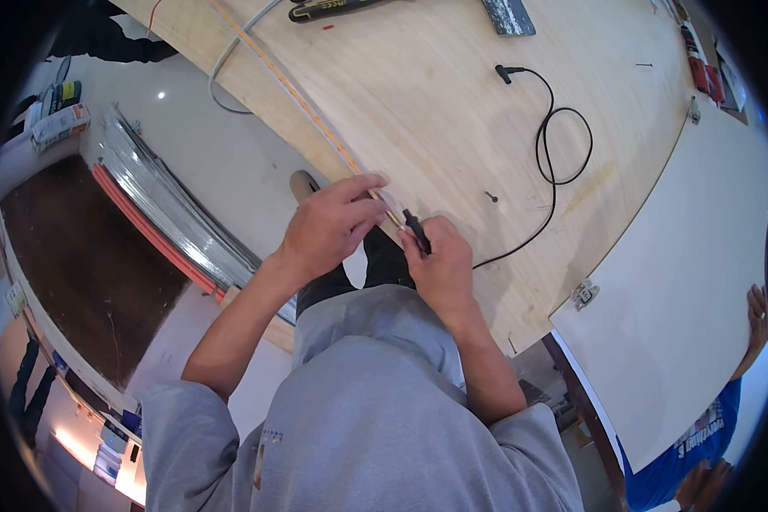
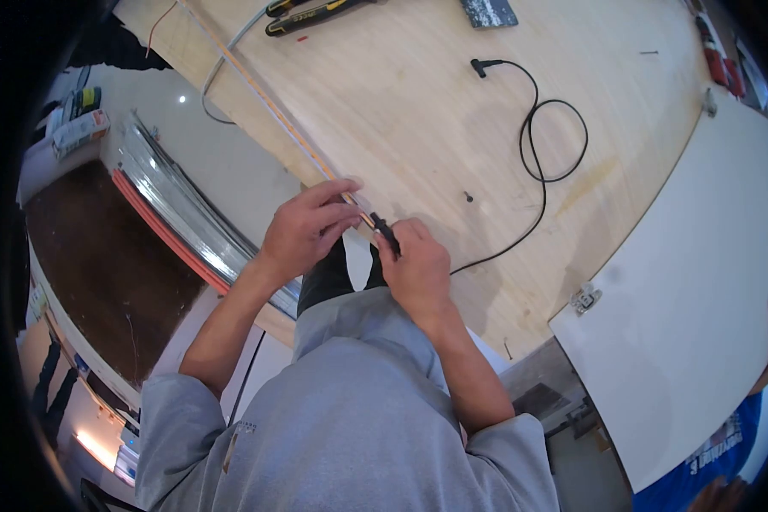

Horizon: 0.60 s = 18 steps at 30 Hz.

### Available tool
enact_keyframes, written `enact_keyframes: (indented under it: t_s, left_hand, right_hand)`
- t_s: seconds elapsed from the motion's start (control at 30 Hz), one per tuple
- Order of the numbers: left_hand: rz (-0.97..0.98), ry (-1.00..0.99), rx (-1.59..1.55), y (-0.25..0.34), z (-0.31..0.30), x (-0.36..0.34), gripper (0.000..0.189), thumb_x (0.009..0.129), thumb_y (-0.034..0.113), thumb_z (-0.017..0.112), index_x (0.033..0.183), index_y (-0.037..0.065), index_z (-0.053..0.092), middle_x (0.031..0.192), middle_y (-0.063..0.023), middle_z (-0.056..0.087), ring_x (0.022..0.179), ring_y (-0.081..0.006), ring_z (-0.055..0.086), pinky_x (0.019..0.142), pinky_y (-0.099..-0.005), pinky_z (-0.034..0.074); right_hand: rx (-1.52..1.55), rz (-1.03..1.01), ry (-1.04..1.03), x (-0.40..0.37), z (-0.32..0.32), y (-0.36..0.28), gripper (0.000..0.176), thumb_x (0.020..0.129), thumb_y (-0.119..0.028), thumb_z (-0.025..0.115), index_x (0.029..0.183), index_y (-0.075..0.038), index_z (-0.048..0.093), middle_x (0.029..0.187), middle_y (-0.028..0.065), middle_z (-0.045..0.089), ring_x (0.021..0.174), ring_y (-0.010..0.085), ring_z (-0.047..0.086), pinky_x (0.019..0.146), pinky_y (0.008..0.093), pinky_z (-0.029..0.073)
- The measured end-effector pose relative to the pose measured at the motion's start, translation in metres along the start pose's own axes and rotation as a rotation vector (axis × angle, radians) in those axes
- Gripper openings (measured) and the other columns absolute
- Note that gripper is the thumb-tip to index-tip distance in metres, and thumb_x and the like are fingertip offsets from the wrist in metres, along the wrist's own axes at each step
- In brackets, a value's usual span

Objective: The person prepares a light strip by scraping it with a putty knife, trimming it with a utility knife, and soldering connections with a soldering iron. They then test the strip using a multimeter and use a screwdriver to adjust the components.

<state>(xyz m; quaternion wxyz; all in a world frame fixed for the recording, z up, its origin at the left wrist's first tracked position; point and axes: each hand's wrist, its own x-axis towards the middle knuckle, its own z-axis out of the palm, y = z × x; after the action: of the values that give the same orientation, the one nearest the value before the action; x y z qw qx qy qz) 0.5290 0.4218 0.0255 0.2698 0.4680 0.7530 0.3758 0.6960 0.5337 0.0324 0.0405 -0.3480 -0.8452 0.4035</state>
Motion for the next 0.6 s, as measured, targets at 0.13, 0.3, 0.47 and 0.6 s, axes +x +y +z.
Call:
enact_keyframes:
  t_s: [0.13,0.3,0.47,0.6]
  left_hand:
    - [0.022,-0.002,0.105,0.000,-0.015,0.016,0.015,0.079,0.009,0.078,0.093,0.004,0.074,0.106,-0.0080,0.071,0.094,-0.0276,0.067,0.081,-0.0383,0.055]
    - [0.132,-0.272,0.334,0.012,-0.035,0.050,0.007,0.079,0.010,0.074,0.082,0.005,0.071,0.090,-0.0082,0.066,0.092,-0.0290,0.062,0.079,-0.0405,0.052]
    - [0.243,-0.582,0.378,0.005,-0.037,0.079,0.007,0.078,0.009,0.070,0.075,0.005,0.066,0.084,-0.0077,0.063,0.092,-0.0275,0.062,0.081,-0.0414,0.052]
    - [0.424,-0.749,0.508,-0.001,-0.028,0.096,0.005,0.078,0.009,0.069,0.075,0.005,0.067,0.082,-0.0081,0.063,0.093,-0.0277,0.064,0.078,-0.0405,0.054]
  right_hand:
    - [-0.102,-0.165,0.019,-0.008,0.006,0.002,0.017,0.076,-0.007,0.075,0.088,-0.007,0.063,0.078,0.0103,0.056,0.061,0.0323,0.061,0.053,0.0423,0.048]
    - [-0.207,-0.315,0.059,-0.010,0.008,0.006,0.020,0.072,-0.005,0.073,0.090,-0.008,0.065,0.076,0.0072,0.053,0.058,0.0266,0.059,0.051,0.0388,0.047]
    - [-0.352,-0.400,0.081,-0.014,0.009,0.012,0.022,0.076,-0.007,0.069,0.098,-0.009,0.069,0.076,0.0049,0.053,0.059,0.0216,0.059,0.051,0.0360,0.047]
    - [-0.451,-0.418,0.045,-0.017,0.003,0.011,0.025,0.078,-0.010,0.067,0.103,-0.007,0.069,0.077,0.0046,0.054,0.062,0.0199,0.060,0.053,0.0351,0.048]
